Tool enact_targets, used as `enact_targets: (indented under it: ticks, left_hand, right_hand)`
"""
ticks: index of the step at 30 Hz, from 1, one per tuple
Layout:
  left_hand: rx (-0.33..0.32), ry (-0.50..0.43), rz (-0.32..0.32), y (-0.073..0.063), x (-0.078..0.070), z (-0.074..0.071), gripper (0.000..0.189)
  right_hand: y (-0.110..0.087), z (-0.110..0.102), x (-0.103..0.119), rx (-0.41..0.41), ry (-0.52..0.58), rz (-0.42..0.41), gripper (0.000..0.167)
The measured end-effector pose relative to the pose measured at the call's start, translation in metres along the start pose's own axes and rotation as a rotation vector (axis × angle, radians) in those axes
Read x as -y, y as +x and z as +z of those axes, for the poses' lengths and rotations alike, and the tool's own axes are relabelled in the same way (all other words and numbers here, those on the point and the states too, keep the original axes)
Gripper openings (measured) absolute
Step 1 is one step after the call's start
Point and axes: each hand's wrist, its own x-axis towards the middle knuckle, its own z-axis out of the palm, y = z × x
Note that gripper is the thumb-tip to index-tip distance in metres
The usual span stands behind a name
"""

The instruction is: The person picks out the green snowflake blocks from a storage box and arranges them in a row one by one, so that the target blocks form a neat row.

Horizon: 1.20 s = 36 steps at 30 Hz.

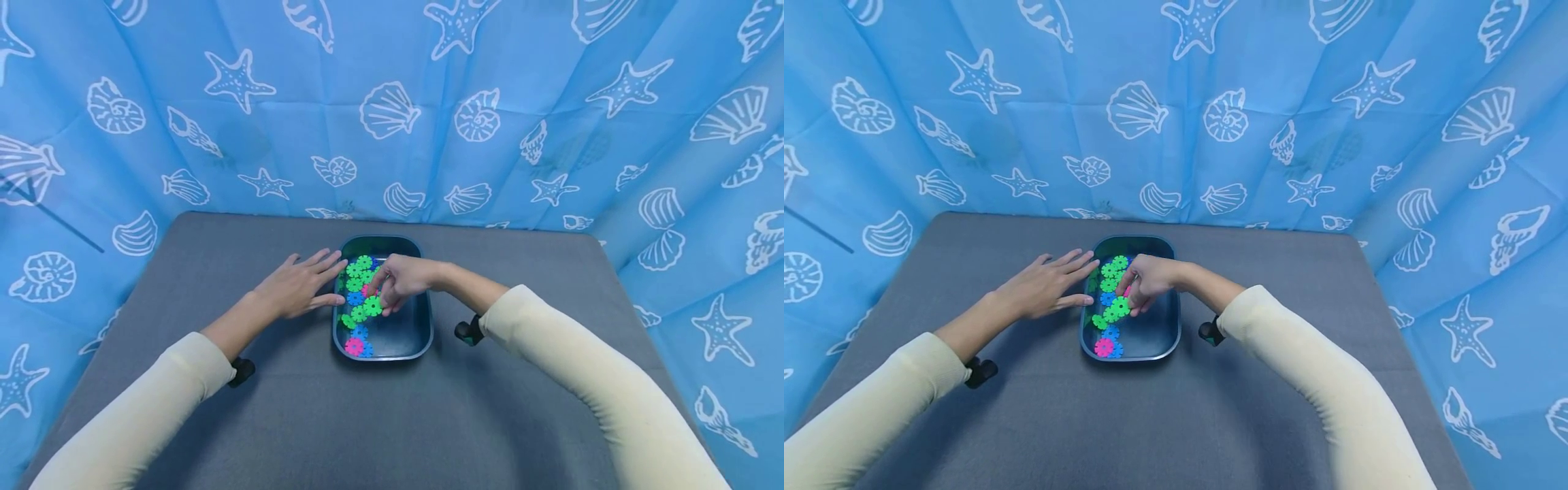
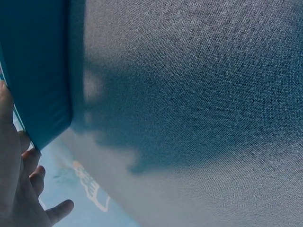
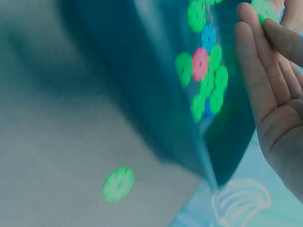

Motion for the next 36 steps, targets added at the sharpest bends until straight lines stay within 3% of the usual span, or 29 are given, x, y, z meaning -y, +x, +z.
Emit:
enact_targets:
  ticks: [9,16,21,28,36]
  left_hand:
    - [-0.002,0.003,-0.006,-0.002,0.000,0.000,0.083]
    - [-0.005,-0.001,0.000,-0.002,0.000,0.001,0.082]
    - [-0.003,0.003,-0.002,-0.002,0.000,0.000,0.083]
    - [-0.003,0.007,0.000,0.000,0.000,0.000,0.083]
    - [-0.001,-0.001,-0.002,0.000,-0.002,-0.002,0.082]
  right_hand:
    - [-0.041,-0.026,-0.028,-0.172,-0.001,-0.018,0.033]
    - [-0.063,-0.038,-0.057,-0.315,0.045,-0.008,0.027]
    - [-0.070,-0.048,-0.079,-0.400,0.097,-0.003,0.025]
    - [-0.079,-0.063,-0.100,-0.491,0.163,0.065,0.027]
    - [-0.074,-0.058,-0.129,-0.542,0.176,0.127,0.025]
